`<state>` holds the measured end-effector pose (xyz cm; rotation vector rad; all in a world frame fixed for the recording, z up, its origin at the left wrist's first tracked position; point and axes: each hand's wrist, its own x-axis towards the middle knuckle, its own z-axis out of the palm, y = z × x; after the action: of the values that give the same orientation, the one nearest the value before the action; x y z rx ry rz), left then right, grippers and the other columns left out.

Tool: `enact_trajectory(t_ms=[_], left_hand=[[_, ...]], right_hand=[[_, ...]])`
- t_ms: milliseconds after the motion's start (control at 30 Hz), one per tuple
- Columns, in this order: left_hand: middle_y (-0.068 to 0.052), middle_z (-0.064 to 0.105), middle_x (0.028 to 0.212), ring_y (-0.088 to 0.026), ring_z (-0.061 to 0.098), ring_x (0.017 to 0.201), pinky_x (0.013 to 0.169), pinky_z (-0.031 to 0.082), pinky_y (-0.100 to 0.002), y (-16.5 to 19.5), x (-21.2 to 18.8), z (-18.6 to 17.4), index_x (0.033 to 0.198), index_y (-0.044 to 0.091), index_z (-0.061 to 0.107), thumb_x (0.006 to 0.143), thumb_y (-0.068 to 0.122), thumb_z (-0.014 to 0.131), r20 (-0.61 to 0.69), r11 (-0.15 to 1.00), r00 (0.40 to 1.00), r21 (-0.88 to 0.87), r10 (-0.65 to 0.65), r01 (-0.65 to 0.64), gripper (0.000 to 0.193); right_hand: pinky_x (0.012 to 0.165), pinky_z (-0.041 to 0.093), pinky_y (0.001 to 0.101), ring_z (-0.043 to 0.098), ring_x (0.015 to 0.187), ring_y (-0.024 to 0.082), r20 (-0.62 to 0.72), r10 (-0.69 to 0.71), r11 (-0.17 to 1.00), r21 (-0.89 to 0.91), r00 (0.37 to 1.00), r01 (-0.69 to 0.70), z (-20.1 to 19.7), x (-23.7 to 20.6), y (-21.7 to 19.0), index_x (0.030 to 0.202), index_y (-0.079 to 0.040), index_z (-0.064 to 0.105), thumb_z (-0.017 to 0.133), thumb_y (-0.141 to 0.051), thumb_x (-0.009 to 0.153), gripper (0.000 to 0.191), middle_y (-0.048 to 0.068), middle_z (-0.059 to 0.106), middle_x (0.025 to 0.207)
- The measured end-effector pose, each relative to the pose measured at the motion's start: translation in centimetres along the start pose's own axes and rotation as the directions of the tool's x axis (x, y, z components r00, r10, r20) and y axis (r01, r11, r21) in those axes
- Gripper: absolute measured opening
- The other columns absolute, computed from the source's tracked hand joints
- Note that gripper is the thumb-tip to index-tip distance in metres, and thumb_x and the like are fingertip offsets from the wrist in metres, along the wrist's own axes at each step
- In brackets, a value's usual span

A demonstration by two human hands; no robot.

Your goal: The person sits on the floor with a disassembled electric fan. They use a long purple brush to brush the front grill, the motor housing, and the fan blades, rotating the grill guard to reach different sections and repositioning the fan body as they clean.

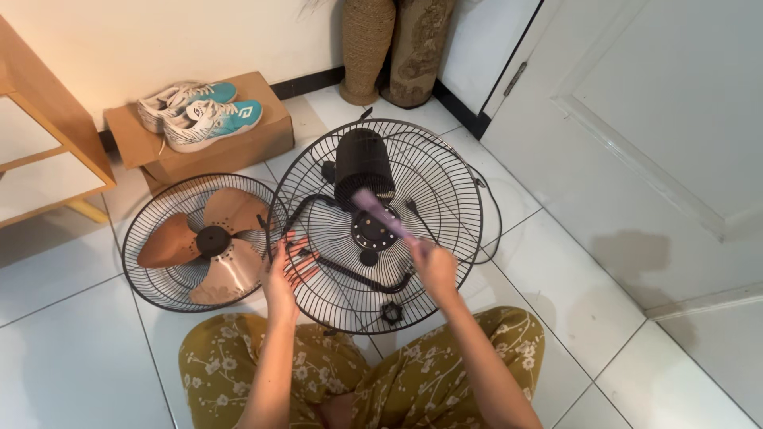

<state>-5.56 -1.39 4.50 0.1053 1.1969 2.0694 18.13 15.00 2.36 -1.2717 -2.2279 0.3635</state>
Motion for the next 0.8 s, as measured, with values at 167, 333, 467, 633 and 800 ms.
enact_trajectory(t_ms=[167, 333, 467, 633, 800], left_hand=[[-0.014, 0.072, 0.119, -0.026, 0.076, 0.093, 0.076, 0.062, -0.038, 0.6, -0.2, 0.2, 0.130, 0.004, 0.061, 0.104, 0.038, 0.049, 0.056, 0.998, 0.998, 0.068, -0.022, 0.019, 0.045], [-0.016, 0.071, 0.121, -0.028, 0.073, 0.096, 0.078, 0.061, -0.042, 0.5, -0.1, 0.3, 0.132, 0.001, 0.060, 0.104, 0.037, 0.052, 0.049, 0.999, 0.999, 0.034, -0.020, 0.018, 0.046], [-0.013, 0.071, 0.122, -0.027, 0.074, 0.097, 0.079, 0.062, -0.040, 0.0, 0.2, 0.0, 0.133, 0.005, 0.058, 0.103, 0.041, 0.046, 0.078, 0.994, 0.997, 0.107, -0.022, 0.013, 0.048], [-0.013, 0.071, 0.123, -0.026, 0.074, 0.099, 0.081, 0.062, -0.041, -0.4, 0.7, -0.3, 0.134, 0.005, 0.059, 0.103, 0.041, 0.050, 0.082, 0.999, 0.996, 0.040, -0.031, 0.028, 0.048], [-0.015, 0.071, 0.121, -0.027, 0.074, 0.096, 0.079, 0.063, -0.043, -0.5, 0.7, 0.1, 0.133, 0.003, 0.060, 0.102, 0.041, 0.051, 0.062, 0.998, 0.998, 0.067, -0.022, 0.018, 0.049]], right_hand=[[0.045, 0.045, 0.0451, 0.056, 0.041, 0.033, 0.046, -0.133, 0.987, -0.080, 0.990, 0.136, -0.9, 0.0, 1.5, 0.072, -0.009, 0.070, 0.062, -0.047, 0.097, 0.046, 0.012, 0.056, 0.047], [0.045, 0.045, 0.0435, 0.056, 0.042, 0.031, -0.010, -0.074, 0.994, -0.085, 0.997, 0.073, -1.6, -0.8, 1.0, 0.069, -0.009, 0.067, 0.061, -0.047, 0.099, 0.049, 0.010, 0.056, 0.047], [0.042, 0.047, 0.0420, 0.058, 0.040, 0.030, 0.239, -0.202, 0.960, -0.145, 0.950, 0.241, -1.1, -0.5, 1.0, 0.073, -0.011, 0.068, 0.061, -0.049, 0.098, 0.046, 0.009, 0.058, 0.047], [0.045, 0.045, 0.0425, 0.058, 0.044, 0.029, -0.070, -0.193, 0.978, -0.096, 0.979, 0.186, 0.0, 0.5, 2.6, 0.074, -0.010, 0.068, 0.060, -0.044, 0.101, 0.045, 0.010, 0.061, 0.054], [0.041, 0.043, 0.0418, 0.055, 0.041, 0.031, 0.056, -0.578, 0.811, -0.078, 0.814, 0.580, 1.8, 0.5, 2.2, 0.071, -0.011, 0.069, 0.062, -0.049, 0.096, 0.046, 0.010, 0.060, 0.051]])
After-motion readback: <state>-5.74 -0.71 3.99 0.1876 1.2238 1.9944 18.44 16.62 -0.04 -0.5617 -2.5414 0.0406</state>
